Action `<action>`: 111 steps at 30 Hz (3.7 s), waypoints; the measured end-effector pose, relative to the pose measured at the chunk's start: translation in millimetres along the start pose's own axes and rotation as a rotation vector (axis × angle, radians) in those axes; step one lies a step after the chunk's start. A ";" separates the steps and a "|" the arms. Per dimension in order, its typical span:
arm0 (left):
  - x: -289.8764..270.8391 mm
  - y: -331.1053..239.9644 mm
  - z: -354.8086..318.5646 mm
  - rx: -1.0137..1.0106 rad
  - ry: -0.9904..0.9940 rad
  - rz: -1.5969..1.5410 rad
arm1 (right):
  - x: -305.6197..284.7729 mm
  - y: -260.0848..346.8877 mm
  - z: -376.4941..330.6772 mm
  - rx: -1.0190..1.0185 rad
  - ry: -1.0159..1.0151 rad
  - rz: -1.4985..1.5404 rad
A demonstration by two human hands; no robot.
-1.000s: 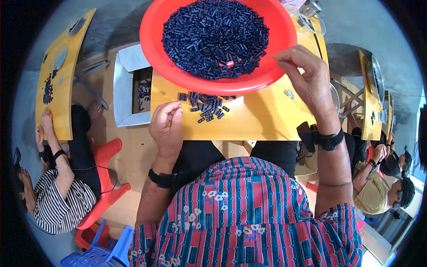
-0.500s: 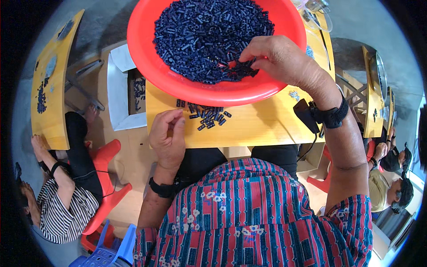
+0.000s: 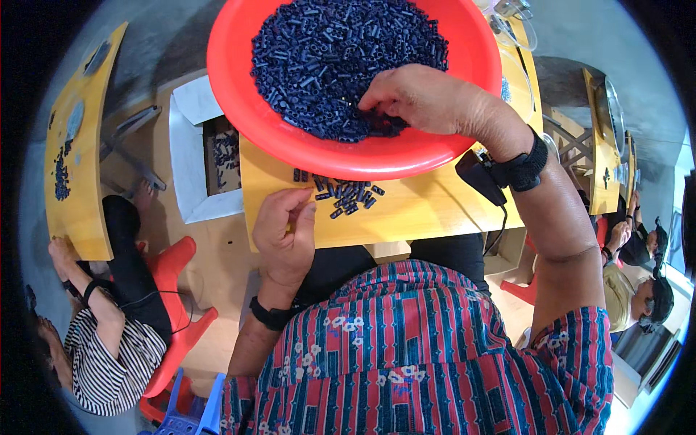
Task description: Assembling small white plastic caps onto blue cylindrical components at a workbench.
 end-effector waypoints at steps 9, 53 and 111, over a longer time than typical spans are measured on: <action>-7.5 -5.8 3.1 0.062 -0.007 -0.126 | 16.5 -2.4 2.2 -0.070 -0.042 -0.186; -15.6 -51.2 57.7 0.253 0.052 0.040 | 23.4 2.9 6.1 -0.020 0.343 0.507; 28.4 -13.7 8.9 0.492 0.075 0.346 | 53.3 -21.3 -102.2 0.174 -0.994 0.045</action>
Point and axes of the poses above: each hand's wrist, its own z-axis towards the middle knuckle, its own x-axis out of the palm, y = z × x, the point moved 6 cm from there along z, towards the middle knuckle, and after that the axes turned 3 degrees about -y, right-handed, at the moved point
